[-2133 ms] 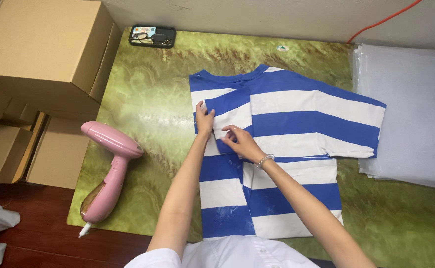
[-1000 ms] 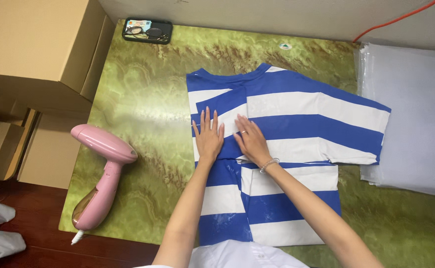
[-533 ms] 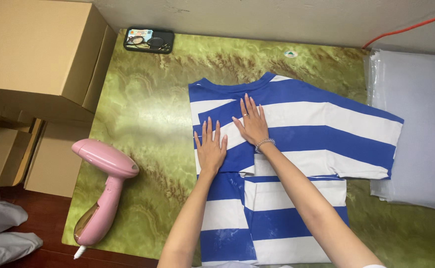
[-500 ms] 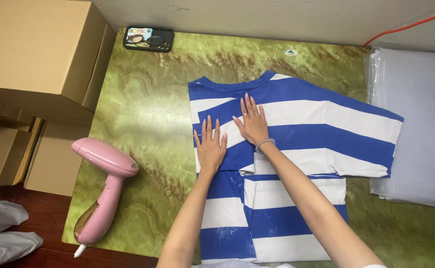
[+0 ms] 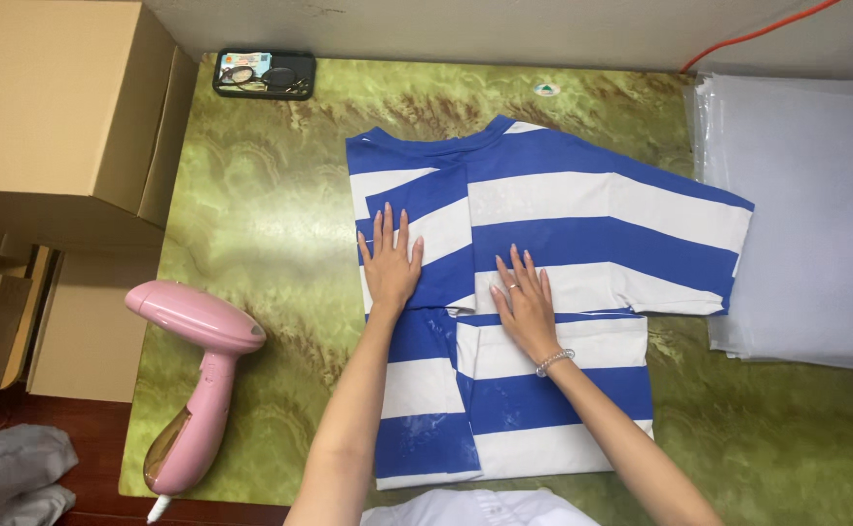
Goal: The person uses a handheld steamer to smooth out a striped blue and white shirt, then folds the shirt on a table and places it inside a clear plastic bag.
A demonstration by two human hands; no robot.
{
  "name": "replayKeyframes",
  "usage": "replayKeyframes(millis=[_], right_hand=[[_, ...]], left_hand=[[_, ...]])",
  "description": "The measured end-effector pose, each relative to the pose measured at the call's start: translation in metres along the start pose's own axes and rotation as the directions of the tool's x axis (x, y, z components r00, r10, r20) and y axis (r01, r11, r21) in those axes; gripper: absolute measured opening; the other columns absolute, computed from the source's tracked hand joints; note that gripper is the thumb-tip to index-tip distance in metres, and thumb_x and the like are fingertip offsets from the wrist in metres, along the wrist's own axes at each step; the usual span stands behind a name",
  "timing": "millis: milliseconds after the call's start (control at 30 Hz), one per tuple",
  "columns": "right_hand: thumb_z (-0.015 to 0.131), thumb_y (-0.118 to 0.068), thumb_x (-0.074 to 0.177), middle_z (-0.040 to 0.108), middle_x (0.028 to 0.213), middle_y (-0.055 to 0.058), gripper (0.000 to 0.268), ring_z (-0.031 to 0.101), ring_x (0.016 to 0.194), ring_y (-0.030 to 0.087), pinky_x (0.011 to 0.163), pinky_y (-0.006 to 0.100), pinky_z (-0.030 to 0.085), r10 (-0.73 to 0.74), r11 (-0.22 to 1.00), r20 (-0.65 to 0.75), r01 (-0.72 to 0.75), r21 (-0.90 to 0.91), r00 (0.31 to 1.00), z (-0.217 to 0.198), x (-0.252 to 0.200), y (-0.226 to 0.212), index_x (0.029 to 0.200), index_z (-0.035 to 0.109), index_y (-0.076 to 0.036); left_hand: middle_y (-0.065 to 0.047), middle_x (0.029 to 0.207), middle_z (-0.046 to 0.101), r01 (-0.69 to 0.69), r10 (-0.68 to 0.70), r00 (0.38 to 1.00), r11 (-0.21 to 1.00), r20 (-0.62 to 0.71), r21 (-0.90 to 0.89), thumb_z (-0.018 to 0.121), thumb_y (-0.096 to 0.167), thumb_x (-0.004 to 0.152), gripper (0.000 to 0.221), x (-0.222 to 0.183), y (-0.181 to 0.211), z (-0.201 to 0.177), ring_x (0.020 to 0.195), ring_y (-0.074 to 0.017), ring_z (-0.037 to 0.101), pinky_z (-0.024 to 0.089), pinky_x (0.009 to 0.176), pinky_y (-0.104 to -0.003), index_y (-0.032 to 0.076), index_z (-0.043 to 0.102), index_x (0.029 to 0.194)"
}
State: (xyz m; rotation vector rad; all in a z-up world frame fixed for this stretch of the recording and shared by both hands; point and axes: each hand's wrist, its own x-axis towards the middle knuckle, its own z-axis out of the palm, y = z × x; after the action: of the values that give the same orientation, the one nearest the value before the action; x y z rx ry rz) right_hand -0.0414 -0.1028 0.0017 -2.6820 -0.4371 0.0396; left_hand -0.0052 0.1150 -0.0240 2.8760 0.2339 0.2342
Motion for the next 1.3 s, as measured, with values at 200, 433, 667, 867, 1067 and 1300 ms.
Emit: replayKeyframes(millis=[200, 433, 667, 867, 1067, 1300], right_hand=[[0.031, -0.038, 0.092, 0.019, 0.145, 0.004, 0.047, 0.015, 0.133, 0.023, 0.106, 0.043, 0.009, 0.018, 0.989, -0.047, -0.025, -0.147, 0.999, 0.02, 0.02, -0.023, 0.136, 0.029, -0.023], [0.028, -0.039, 0.092, 0.018, 0.145, 0.004, 0.047, 0.016, 0.133, 0.022, 0.105, 0.043, 0.009, 0.079, 0.977, -0.062, -0.09, -0.194, 0.995, 0.032, 0.057, -0.045, 0.137, 0.027, -0.024], [0.038, -0.031, 0.09, 0.024, 0.143, 0.003, 0.042, 0.022, 0.131, 0.022, 0.105, 0.043, 0.016, 0.08, 0.993, -0.156, -0.093, -0.078, 0.984, 0.033, 0.056, -0.035, 0.131, 0.037, -0.023], [0.05, -0.019, 0.085, 0.035, 0.137, 0.009, 0.038, 0.032, 0.125, 0.029, 0.102, 0.044, 0.025, 0.129, 0.991, -0.417, -0.132, 0.021, 0.9, -0.006, -0.001, -0.008, 0.123, 0.048, -0.014], [0.059, -0.013, 0.081, 0.041, 0.122, 0.017, 0.04, 0.041, 0.114, 0.036, 0.095, 0.045, 0.034, 0.454, 0.891, -0.516, -0.366, 0.268, 0.726, -0.027, -0.072, 0.06, 0.118, 0.047, -0.003], [0.059, -0.023, 0.084, 0.063, 0.088, 0.012, 0.028, 0.064, 0.077, 0.022, 0.056, 0.031, 0.053, 0.73, 0.344, 0.155, -0.554, 0.758, 0.665, -0.009, -0.11, 0.164, 0.105, 0.053, -0.007]], left_hand=[[-0.001, 0.146, 0.015, -0.042, 0.044, 0.998, 0.999, 0.045, -0.026, 0.026, 0.048, 0.091, 0.051, 0.036, -0.035, -0.004, 0.134, -0.0187, 0.013, 0.008, 0.105, -0.052, 0.025, 0.028, 0.136], [0.001, 0.147, 0.012, -0.085, 0.088, 0.991, 0.996, 0.101, -0.029, 0.024, 0.05, 0.091, 0.052, 0.083, -0.062, -0.002, 0.135, -0.0172, 0.011, 0.006, 0.106, -0.051, 0.027, 0.026, 0.137], [-0.006, 0.146, 0.015, -0.114, 0.132, 0.99, 0.96, 0.055, -0.254, 0.035, 0.041, 0.091, 0.051, 0.08, -0.061, -0.015, 0.133, -0.0229, 0.016, 0.011, 0.106, -0.052, 0.018, 0.03, 0.136], [-0.009, 0.14, 0.028, -0.085, 0.067, 0.996, 0.875, -0.055, -0.476, 0.046, 0.028, 0.089, 0.044, 0.032, -0.025, -0.044, 0.128, -0.0279, 0.028, 0.02, 0.102, -0.054, 0.013, 0.04, 0.13], [-0.012, 0.107, 0.049, -0.167, 0.16, 0.985, 0.771, -0.066, -0.615, 0.05, 0.016, 0.085, 0.025, -0.014, 0.056, -0.043, 0.096, -0.0299, 0.053, 0.044, 0.082, -0.042, 0.007, 0.054, 0.109], [-0.004, 0.064, 0.063, 0.384, 0.283, 0.68, 0.649, 0.677, -0.657, 0.059, 0.031, 0.073, 0.02, -0.078, 0.179, 0.047, 0.045, -0.0181, 0.063, 0.052, 0.031, -0.026, 0.012, 0.06, 0.078]])
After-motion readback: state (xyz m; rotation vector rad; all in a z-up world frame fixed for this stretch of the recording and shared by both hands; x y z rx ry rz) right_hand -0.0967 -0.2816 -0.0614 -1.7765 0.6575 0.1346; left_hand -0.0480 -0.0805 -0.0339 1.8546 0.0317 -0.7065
